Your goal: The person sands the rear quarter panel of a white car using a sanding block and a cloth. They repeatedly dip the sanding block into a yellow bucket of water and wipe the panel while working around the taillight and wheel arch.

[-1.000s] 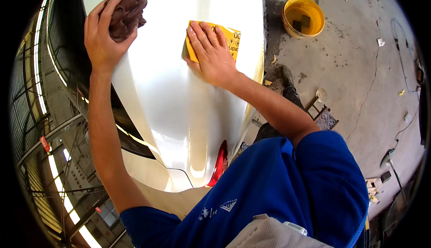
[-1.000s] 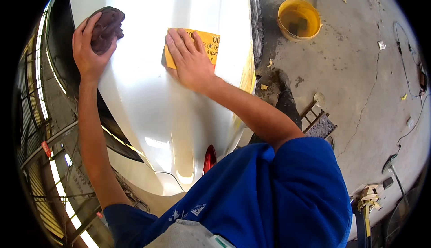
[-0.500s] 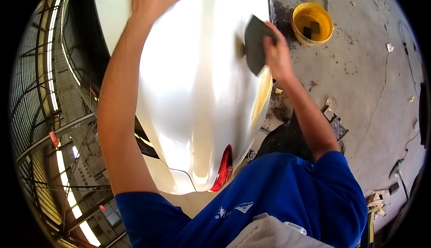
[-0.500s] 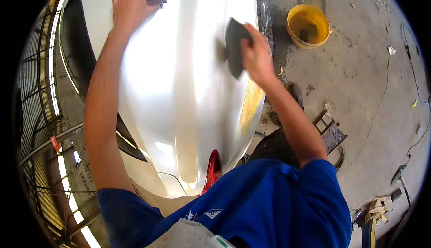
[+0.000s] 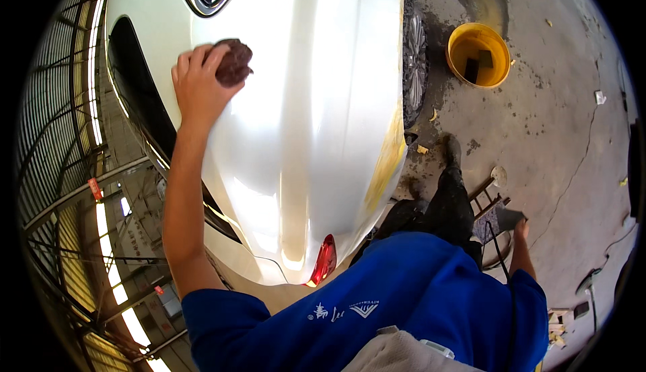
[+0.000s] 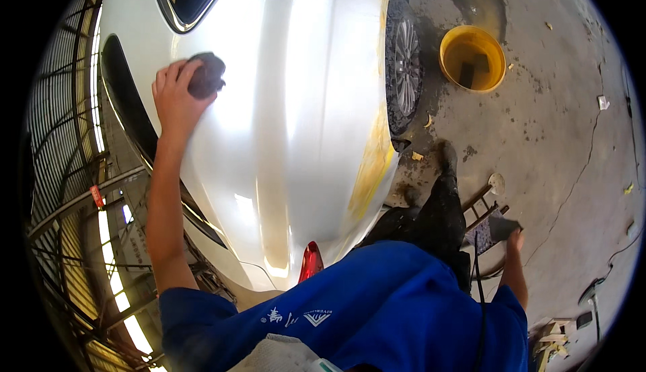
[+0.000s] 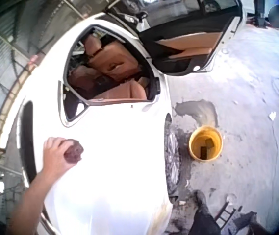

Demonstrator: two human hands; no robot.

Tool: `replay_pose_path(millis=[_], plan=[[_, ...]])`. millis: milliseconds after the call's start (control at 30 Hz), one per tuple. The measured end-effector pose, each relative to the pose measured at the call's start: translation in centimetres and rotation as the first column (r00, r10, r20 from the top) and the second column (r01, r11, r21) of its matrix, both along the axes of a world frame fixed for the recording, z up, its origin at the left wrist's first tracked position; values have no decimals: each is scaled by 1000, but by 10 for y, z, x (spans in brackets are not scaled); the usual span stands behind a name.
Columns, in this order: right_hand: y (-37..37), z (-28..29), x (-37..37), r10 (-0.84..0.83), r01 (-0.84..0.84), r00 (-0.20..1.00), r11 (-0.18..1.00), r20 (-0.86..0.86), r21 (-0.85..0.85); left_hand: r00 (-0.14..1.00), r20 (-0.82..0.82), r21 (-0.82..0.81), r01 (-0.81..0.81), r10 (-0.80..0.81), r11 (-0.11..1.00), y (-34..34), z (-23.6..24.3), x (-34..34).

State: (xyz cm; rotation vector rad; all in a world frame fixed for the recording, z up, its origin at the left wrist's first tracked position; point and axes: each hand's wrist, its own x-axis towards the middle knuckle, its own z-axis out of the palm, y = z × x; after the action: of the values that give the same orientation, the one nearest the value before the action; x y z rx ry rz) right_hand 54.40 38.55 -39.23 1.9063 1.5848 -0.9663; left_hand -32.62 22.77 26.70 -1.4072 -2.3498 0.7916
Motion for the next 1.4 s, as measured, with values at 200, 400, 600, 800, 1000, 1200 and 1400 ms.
replay_pose_path(millis=[200, 400, 600, 800, 1000, 1200, 1400], plan=[[127, 0, 35, -54, 60, 998, 987, -43, 150, 990, -128, 242, 96, -66, 966, 68, -68, -82], [26, 39, -51, -286, 288, 943, 958, -172, -13, 988, -117, 3, 100, -99, 995, 85, -47, -86], [75, 56, -5, -293, 291, 947, 956, -132, -34, 987, -86, 117, 145, -136, 982, -24, -50, -32], [57, 86, -6, -242, 234, 967, 967, -73, -103, 985, 95, 90, 134, -143, 987, -161, -48, 103], [80, 116, -5, -269, 258, 945, 963, -185, -81, 975, 131, 288, 138, -181, 948, -290, -66, 202], [53, 153, 8, -84, 70, 974, 995, -210, -72, 982, 178, 353, -2, -65, 936, -432, -94, 309], [31, 177, 86, -99, 109, 975, 993, -198, 38, 995, 97, 506, -32, -20, 862, -537, -128, 389]])
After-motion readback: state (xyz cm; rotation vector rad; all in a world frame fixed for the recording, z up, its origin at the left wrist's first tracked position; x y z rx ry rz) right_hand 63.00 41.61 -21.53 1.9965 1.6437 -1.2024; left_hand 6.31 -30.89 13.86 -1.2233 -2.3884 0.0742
